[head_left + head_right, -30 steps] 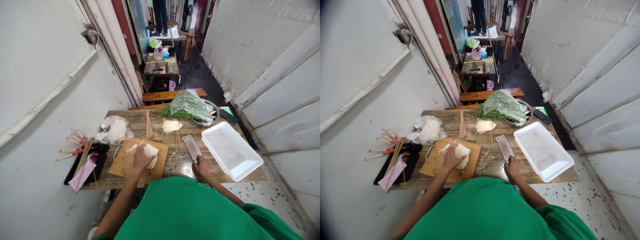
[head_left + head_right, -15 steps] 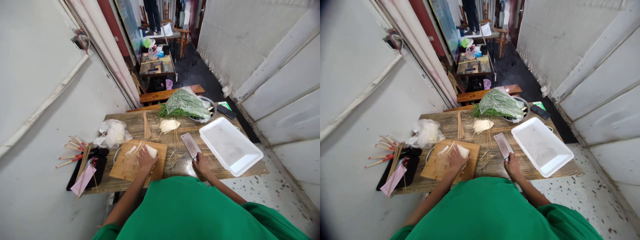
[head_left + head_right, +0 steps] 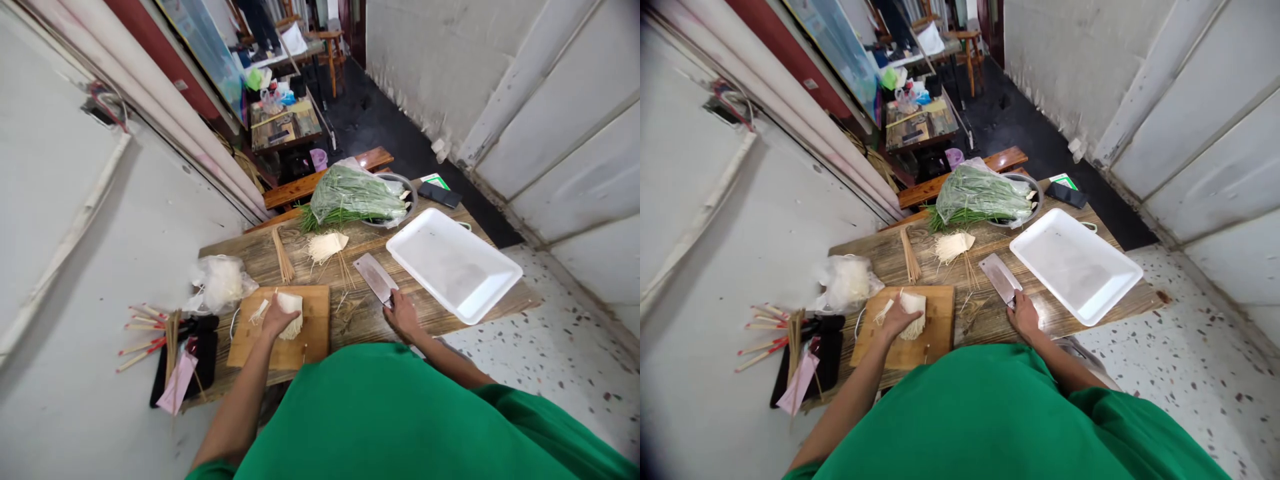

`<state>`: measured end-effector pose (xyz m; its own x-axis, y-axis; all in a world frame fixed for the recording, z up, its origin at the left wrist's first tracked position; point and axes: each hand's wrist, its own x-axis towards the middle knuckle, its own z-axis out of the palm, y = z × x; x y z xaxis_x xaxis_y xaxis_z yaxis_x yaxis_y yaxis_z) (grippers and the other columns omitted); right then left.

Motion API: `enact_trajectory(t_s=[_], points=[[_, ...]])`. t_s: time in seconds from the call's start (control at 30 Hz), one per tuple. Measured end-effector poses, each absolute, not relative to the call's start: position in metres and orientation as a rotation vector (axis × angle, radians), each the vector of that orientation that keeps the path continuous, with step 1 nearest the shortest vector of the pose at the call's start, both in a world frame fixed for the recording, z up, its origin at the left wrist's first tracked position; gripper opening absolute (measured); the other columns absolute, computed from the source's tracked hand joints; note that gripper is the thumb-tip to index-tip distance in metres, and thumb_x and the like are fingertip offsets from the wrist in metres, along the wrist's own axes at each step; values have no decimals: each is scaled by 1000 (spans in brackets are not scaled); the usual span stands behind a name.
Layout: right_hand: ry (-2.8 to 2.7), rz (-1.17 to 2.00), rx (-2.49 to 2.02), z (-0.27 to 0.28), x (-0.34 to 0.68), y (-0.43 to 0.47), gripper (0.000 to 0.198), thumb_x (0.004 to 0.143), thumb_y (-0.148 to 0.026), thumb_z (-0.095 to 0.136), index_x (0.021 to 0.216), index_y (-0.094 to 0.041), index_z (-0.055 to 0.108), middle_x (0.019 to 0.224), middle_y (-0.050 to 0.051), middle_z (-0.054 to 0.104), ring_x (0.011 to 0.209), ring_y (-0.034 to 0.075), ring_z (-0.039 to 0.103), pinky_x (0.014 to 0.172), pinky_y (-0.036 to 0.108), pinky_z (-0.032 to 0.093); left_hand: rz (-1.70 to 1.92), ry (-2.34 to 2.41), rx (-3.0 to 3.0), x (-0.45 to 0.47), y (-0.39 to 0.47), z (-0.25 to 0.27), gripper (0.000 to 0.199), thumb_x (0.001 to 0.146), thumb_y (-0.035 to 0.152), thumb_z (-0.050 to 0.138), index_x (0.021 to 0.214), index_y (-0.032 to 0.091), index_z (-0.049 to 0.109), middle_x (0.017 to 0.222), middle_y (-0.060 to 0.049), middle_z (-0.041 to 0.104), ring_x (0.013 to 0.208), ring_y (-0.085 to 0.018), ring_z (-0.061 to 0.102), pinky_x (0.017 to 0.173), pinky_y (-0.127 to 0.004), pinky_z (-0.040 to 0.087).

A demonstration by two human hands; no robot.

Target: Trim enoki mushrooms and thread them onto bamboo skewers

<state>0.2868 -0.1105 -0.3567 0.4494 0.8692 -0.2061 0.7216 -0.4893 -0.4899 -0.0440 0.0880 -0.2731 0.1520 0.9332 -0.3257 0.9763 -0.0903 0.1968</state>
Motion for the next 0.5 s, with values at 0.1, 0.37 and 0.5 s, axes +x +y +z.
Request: enact_trajectory(t_s=[0.1,0.37,0.5], points=[[-1369,620,-2375,-354,284,-108,58,79,-29,55,130,-12,33,109,13,51,98,22,48,82,28,36,-168,1843,2097,-37,83,-272,99,60,50,66,135,5,20,131,-22,45,120,-30,44,96,-34,35],[-1412,607,-2411,-340,280,-101,63,73,-15,51,133,-9,33,99,16,52,88,26,51,74,33,38,-5,2009,2128,-12,45,-289,107,62,55,62,139,5,8,140,-28,28,132,-38,20,105,-56,8],[-1415,612,-2391,-322,291,-121,60,78,-20,47,134,-7,32,97,18,54,83,27,54,70,35,39,117,1970,2158,-19,26,-285,89,79,53,44,139,3,2,147,-24,14,137,-29,6,109,-47,8]])
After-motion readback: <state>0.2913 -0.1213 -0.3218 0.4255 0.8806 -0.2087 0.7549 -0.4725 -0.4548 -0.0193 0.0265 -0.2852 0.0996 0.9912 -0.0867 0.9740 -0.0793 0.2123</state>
